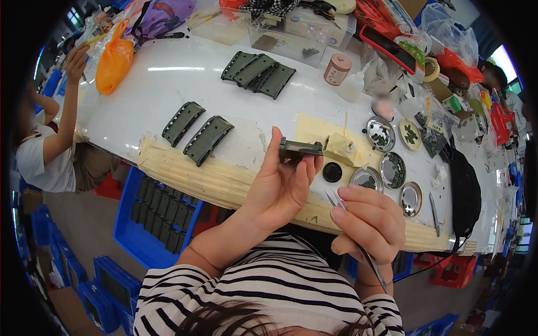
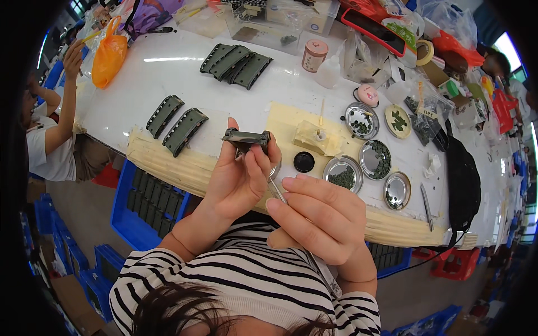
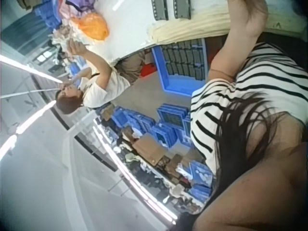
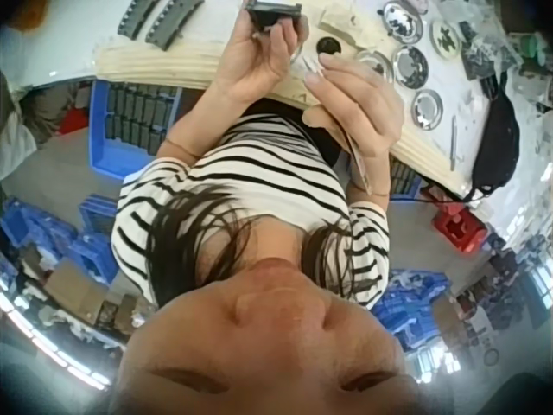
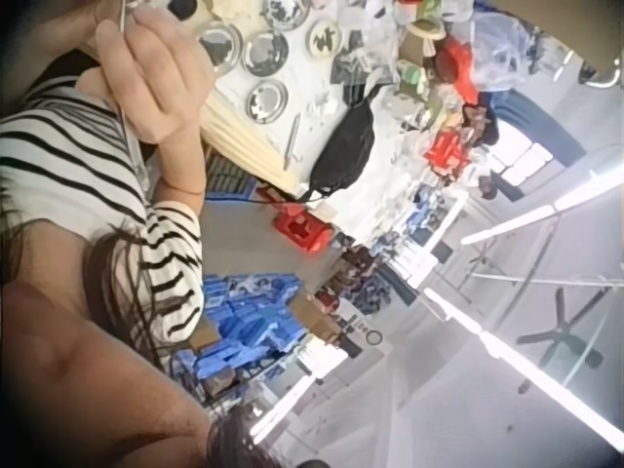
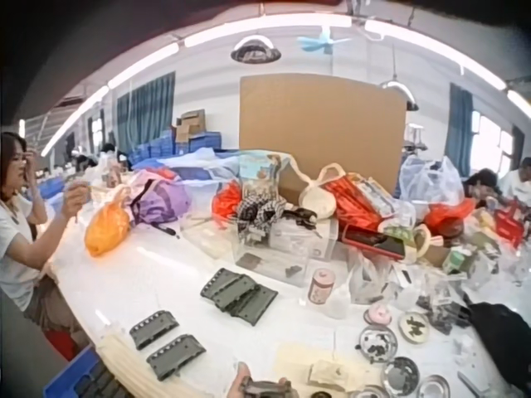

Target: Assembling small plastic components into a toy tank chassis using a precision tool.

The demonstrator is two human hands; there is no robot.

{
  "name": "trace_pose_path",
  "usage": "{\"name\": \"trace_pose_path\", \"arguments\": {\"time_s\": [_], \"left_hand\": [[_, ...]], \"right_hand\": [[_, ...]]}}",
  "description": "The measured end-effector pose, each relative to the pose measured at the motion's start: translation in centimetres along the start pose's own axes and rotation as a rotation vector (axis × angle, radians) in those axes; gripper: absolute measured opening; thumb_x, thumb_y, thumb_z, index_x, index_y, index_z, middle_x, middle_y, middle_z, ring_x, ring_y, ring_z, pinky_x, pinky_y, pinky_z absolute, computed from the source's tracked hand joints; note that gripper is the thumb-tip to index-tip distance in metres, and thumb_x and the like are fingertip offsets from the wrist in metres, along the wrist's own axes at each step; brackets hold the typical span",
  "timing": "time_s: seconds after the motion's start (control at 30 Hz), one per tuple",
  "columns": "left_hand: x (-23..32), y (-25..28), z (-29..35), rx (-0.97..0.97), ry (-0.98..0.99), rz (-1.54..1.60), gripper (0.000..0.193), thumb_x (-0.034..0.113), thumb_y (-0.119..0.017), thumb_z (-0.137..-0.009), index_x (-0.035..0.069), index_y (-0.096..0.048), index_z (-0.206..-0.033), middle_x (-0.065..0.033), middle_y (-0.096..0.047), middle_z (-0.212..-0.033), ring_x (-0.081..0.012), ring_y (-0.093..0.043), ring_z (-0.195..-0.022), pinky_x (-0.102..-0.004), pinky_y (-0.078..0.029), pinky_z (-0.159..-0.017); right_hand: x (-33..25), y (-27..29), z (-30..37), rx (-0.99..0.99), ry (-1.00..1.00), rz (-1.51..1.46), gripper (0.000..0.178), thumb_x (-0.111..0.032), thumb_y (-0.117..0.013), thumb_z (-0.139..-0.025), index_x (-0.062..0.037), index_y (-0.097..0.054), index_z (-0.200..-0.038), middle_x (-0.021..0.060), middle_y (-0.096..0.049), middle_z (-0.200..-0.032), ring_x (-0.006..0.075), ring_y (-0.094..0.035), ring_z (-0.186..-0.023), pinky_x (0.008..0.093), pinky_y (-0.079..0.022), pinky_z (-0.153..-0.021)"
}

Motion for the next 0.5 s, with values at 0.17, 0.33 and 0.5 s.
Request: {"name": "trace_pose_path", "arguments": {"time_s": [0.17, 0.33, 0.5], "left_hand": [[-0.1, -0.1, -0.1, -0.007, -0.010, -0.019, 0.058, 0.048, -0.061, -0.088, -0.004, -0.054, -0.112, -0.0163, -0.057, -0.103, -0.0164, -0.067, -0.087, -0.0215, -0.060, -0.076], [0.2, 0.0, -0.2, -0.029, -0.019, -0.055, 0.056, 0.049, -0.061, -0.088, -0.002, -0.056, -0.111, -0.0154, -0.059, -0.105, -0.0167, -0.067, -0.090, -0.0213, -0.060, -0.075], [2.9, -0.3, 1.1, -0.142, -0.225, -0.325, 0.058, 0.043, -0.052, -0.096, 0.002, -0.040, -0.136, -0.0182, -0.053, -0.122, -0.0267, -0.064, -0.099, -0.0318, -0.058, -0.086]], "right_hand": [[0.1, 0.0, 0.1, 0.021, -0.030, 0.004, 0.034, -0.036, -0.072, -0.077, -0.0064, -0.071, -0.093, 0.0044, -0.065, -0.082, 0.0229, -0.069, -0.084, 0.0324, -0.059, -0.073], [0.3, -0.3, 0.2, 0.008, -0.046, -0.007, 0.035, -0.037, -0.072, -0.076, -0.0061, -0.071, -0.094, 0.0053, -0.065, -0.083, 0.0231, -0.068, -0.084, 0.0324, -0.058, -0.072], [1.4, 0.0, 1.1, 0.050, -0.224, -0.212, 0.030, -0.026, -0.072, -0.082, -0.0016, -0.069, -0.098, 0.0091, -0.068, -0.086, 0.0255, -0.067, -0.084, 0.0322, -0.055, -0.071]]}}
Point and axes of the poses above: each hand's wrist, its own z-axis away from the middle knuckle, its own y-axis out of the back of the hand, x = y × z, the point moved 7 cm from there along -z, towards the middle knuckle
